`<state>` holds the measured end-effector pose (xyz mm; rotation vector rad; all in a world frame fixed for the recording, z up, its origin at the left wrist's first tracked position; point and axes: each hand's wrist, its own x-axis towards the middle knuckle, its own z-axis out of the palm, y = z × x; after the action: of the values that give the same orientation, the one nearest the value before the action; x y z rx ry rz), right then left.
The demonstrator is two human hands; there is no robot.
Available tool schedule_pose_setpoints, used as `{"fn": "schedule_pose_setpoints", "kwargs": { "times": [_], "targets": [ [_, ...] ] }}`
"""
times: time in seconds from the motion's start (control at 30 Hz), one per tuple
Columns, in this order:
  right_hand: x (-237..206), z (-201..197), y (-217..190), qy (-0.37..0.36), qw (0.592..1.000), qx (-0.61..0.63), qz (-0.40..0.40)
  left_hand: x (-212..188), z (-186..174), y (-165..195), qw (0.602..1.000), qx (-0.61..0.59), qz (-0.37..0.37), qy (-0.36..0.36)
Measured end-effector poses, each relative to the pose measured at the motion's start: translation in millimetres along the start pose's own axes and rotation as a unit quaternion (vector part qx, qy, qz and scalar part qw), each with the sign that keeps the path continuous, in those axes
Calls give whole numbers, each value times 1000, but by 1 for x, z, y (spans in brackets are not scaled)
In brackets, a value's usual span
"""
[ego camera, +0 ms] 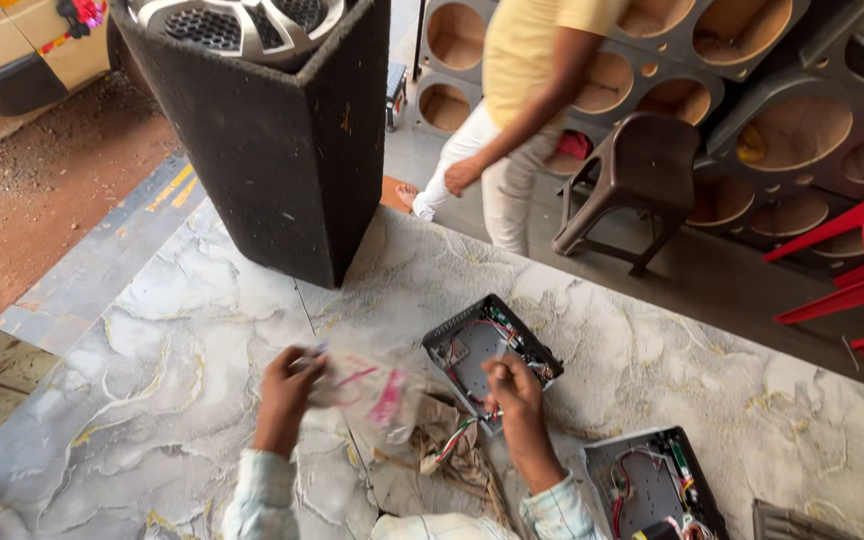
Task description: The person works on the internal wiring of several open electronic chassis on a workbench. They connect wires, insert a small white component, and use pliers to adjust connections inside the metal cases.
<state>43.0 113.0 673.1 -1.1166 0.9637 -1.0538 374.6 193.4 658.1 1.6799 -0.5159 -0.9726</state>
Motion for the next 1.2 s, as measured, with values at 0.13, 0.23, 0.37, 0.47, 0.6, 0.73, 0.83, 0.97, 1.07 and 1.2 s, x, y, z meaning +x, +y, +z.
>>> {"fn": "schedule_pose_setpoints", "kwargs": {
  "times": [0.13,0.23,0.37,0.47,0.6,0.73,0.83,0.97,1.07,1.2],
  "targets": [
    [7,-36,7,77,946,-296,-110,-14,-34,-1,988,103,-63,96],
    [5,-50,5,51,897,-409,-159,-33,-32,4,773,545,57,319],
    [4,-51,0,-58,884,-440,-145,-41,3,13,848,381,237,282],
    [11,-44,-1,-38,856,-511,-65,-39,49,11,895,231,357,134],
    [13,-36,-5,0,935,-353,28,-68,121,-7,949,150,270,-70],
    [-10,-27,-6,10,929,-370,6,-103,154,-31,940,231,196,-155],
    [-33,-20,-1,-7,933,-355,55,-103,145,-49,927,223,265,-146],
    [-60,-7,24,-58,957,-187,212,-79,117,-66,910,229,306,-159],
    [-74,-5,39,-117,952,-181,219,-77,105,-68,913,229,289,-174],
    [-87,-8,37,-125,960,-186,168,-93,108,-54,905,222,321,-167]
  ]
}}
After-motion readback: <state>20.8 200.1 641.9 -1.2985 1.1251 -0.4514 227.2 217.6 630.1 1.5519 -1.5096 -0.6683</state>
